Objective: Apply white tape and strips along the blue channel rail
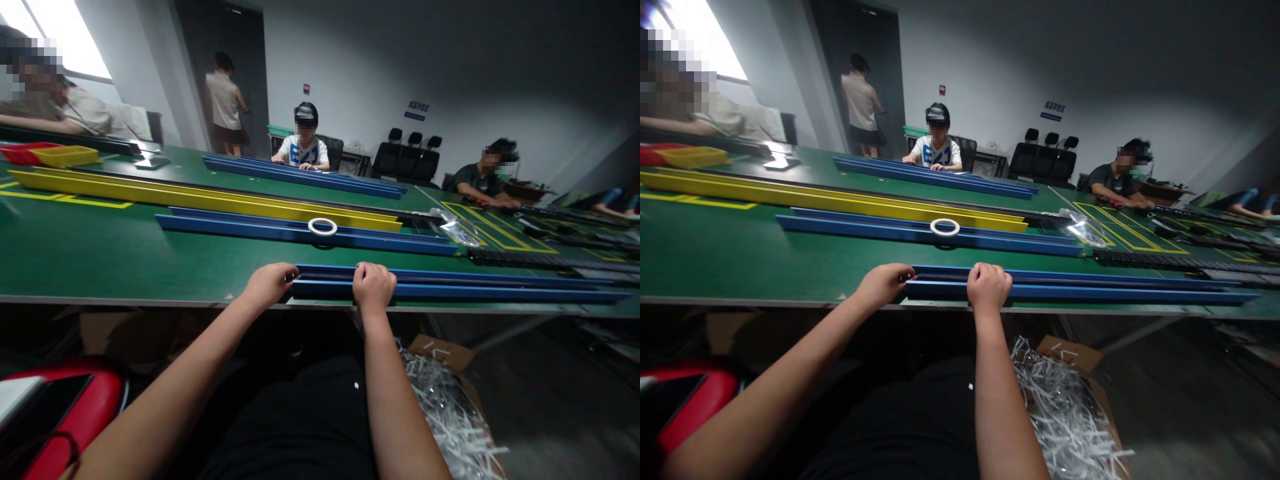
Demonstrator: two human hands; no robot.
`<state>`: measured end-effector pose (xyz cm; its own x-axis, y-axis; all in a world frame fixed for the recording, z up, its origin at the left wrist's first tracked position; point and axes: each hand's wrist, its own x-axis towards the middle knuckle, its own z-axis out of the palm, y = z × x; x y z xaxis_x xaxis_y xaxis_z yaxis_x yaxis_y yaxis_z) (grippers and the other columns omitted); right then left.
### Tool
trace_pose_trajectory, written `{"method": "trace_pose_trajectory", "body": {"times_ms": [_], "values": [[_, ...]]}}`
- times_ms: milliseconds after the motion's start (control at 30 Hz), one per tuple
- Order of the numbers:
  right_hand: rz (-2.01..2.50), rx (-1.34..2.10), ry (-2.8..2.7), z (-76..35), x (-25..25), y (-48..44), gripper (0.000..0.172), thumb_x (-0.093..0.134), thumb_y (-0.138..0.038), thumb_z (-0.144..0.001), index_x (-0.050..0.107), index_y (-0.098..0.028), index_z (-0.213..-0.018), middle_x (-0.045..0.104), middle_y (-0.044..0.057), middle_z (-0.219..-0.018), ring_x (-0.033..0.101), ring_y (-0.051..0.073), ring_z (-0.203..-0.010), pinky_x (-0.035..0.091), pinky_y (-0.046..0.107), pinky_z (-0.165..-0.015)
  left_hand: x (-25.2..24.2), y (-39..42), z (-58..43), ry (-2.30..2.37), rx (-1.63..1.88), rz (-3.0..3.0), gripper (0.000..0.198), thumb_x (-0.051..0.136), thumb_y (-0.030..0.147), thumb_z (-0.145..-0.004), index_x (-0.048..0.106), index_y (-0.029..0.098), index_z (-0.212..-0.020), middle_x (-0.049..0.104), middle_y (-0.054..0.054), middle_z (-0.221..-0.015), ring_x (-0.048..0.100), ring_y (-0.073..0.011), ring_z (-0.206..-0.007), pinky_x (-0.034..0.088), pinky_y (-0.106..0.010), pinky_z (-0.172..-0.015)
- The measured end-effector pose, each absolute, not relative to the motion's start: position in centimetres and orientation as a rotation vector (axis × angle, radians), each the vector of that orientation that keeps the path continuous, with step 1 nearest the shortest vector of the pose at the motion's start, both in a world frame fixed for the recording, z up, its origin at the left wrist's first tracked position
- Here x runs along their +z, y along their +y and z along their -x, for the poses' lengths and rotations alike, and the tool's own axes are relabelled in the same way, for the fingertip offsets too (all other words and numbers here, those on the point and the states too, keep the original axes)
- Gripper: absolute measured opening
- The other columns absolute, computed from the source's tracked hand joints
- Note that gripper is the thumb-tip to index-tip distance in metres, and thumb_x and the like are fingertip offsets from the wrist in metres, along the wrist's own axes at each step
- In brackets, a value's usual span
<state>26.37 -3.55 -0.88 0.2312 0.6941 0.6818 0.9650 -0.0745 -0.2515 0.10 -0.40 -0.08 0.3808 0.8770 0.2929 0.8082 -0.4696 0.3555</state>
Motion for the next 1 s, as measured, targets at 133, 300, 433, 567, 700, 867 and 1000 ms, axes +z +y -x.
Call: {"method": "trace_pose_trajectory", "body": {"times_ms": [133, 300, 433, 567, 700, 867, 1000], "values": [[1.839, -0.512, -1.524, -26.37, -0.84, -3.59, 0.032, 0.041, -0.029, -0.095, 0.069, -0.021, -0.083, 0.071, 0.005, -0.090, 0.055, 0.020, -0.092, 0.026, 0.035, -0.084, -0.25, -0.48, -0.05, 1.522, 0.652, -2.507, 0.031, 0.054, 0.019, -0.080, 0.071, 0.033, -0.103, 0.073, 0.002, -0.109, 0.065, -0.0167, -0.093, 0.043, -0.024, -0.075], [1.820, -0.508, -1.516, -26.36, -0.81, -3.63, 0.029, 0.043, -0.029, -0.094, 0.070, -0.022, -0.083, 0.072, 0.003, -0.090, 0.055, 0.019, -0.092, 0.025, 0.035, -0.084, -0.52, -0.67, -0.21, 1.599, 0.680, -2.531, 0.026, 0.053, 0.022, -0.084, 0.070, 0.031, -0.100, 0.073, 0.001, -0.106, 0.065, -0.0174, -0.093, 0.043, -0.025, -0.073], [1.833, -0.496, -1.521, -26.34, -0.73, -3.64, 0.030, 0.043, -0.029, -0.094, 0.070, -0.021, -0.083, 0.071, 0.005, -0.091, 0.054, 0.020, -0.093, 0.025, 0.035, -0.084, -0.68, -0.82, -0.24, 1.593, 0.687, -2.593, 0.029, 0.052, 0.018, -0.083, 0.069, 0.030, -0.102, 0.072, 0.000, -0.107, 0.065, -0.0177, -0.094, 0.043, -0.025, -0.073], [1.844, -0.492, -1.531, -26.37, -0.72, -3.62, 0.029, 0.043, -0.028, -0.094, 0.070, -0.020, -0.085, 0.071, 0.005, -0.091, 0.054, 0.020, -0.093, 0.025, 0.034, -0.083, -0.71, -0.89, -0.15, 1.535, 0.678, -2.680, 0.031, 0.051, 0.018, -0.083, 0.069, 0.031, -0.106, 0.072, 0.000, -0.107, 0.066, -0.0171, -0.089, 0.044, -0.026, -0.071], [1.842, -0.506, -1.530, -26.42, -0.81, -3.59, 0.030, 0.043, -0.029, -0.095, 0.070, -0.021, -0.085, 0.071, 0.005, -0.091, 0.054, 0.020, -0.094, 0.025, 0.035, -0.083, -0.73, -0.67, 0.02, 1.475, 0.688, -2.745, 0.035, 0.052, 0.019, -0.083, 0.068, 0.031, -0.111, 0.073, 0.000, -0.105, 0.067, -0.0172, -0.087, 0.045, -0.026, -0.070], [1.842, -0.511, -1.532, -26.45, -0.87, -3.53, 0.031, 0.042, -0.029, -0.095, 0.069, -0.021, -0.084, 0.071, 0.005, -0.091, 0.055, 0.020, -0.094, 0.025, 0.035, -0.084, -0.63, -0.53, 0.08, 1.510, 0.665, -2.764, 0.032, 0.052, 0.019, -0.082, 0.069, 0.031, -0.107, 0.073, 0.000, -0.105, 0.067, -0.0177, -0.087, 0.045, -0.026, -0.070], [1.836, -0.509, -1.528, -26.44, -0.86, -3.52, 0.029, 0.043, -0.029, -0.094, 0.069, -0.021, -0.083, 0.071, 0.005, -0.091, 0.055, 0.020, -0.094, 0.026, 0.035, -0.084, -0.64, -0.71, -0.05, 1.557, 0.688, -2.761, 0.029, 0.051, 0.018, -0.083, 0.068, 0.029, -0.103, 0.074, 0.000, -0.102, 0.067, -0.0180, -0.084, 0.044, -0.026, -0.067]]}}
